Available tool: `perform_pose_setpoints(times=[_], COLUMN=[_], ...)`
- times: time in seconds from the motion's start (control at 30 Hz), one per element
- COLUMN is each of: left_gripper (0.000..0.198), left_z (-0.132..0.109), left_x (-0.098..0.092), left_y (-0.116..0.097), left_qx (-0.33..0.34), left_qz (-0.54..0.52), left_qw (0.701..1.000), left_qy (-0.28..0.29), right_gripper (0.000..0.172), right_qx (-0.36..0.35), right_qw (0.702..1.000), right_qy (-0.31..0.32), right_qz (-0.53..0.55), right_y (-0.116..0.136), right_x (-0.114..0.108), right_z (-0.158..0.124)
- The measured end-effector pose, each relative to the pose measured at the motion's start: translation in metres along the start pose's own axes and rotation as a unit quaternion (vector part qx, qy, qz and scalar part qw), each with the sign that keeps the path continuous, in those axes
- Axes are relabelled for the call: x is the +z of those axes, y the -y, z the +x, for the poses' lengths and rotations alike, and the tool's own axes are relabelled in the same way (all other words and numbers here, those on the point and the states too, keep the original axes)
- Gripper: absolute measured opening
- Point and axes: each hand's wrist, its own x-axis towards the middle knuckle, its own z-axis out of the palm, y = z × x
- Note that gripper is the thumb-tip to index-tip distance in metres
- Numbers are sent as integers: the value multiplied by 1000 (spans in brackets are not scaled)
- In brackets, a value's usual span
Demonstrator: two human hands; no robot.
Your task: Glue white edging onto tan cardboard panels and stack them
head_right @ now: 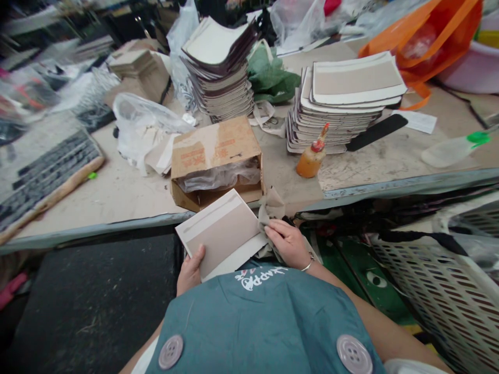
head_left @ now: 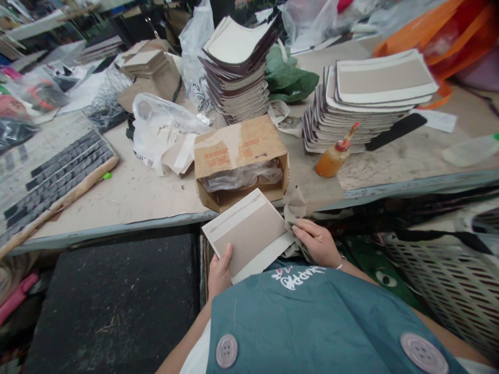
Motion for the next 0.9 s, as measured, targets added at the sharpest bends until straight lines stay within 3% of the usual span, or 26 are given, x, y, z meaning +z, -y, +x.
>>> perform_pose_setpoints(times=[0.17,0.43,0.57,0.77,0.9], left_gripper=[51,50,51,48,47], left_z=[-1,-2,-1,-3,-4], left_x=[1,0,0,3,3], left_y=[1,3,2,2,2], left_qx=[-6,-1,-8,-14,-20], left_qz=[6,-3,-13,-11,-8], left_qw=[1000,1000,1000,999,999], left_qy=[14,20,27,26,27], right_gripper=[15,25,20,13,15], right_qx=[-67,82,75,31,64], right_qw=[997,995,996,993,993], right_qy=[6,-12,-2,-21,-50], right_qz=[-40,-52,-43,-116,-91], right_y=[11,6,3,3,-1], right_x=[4,18,19,14,15], right_z=[1,2,0,-2,-1])
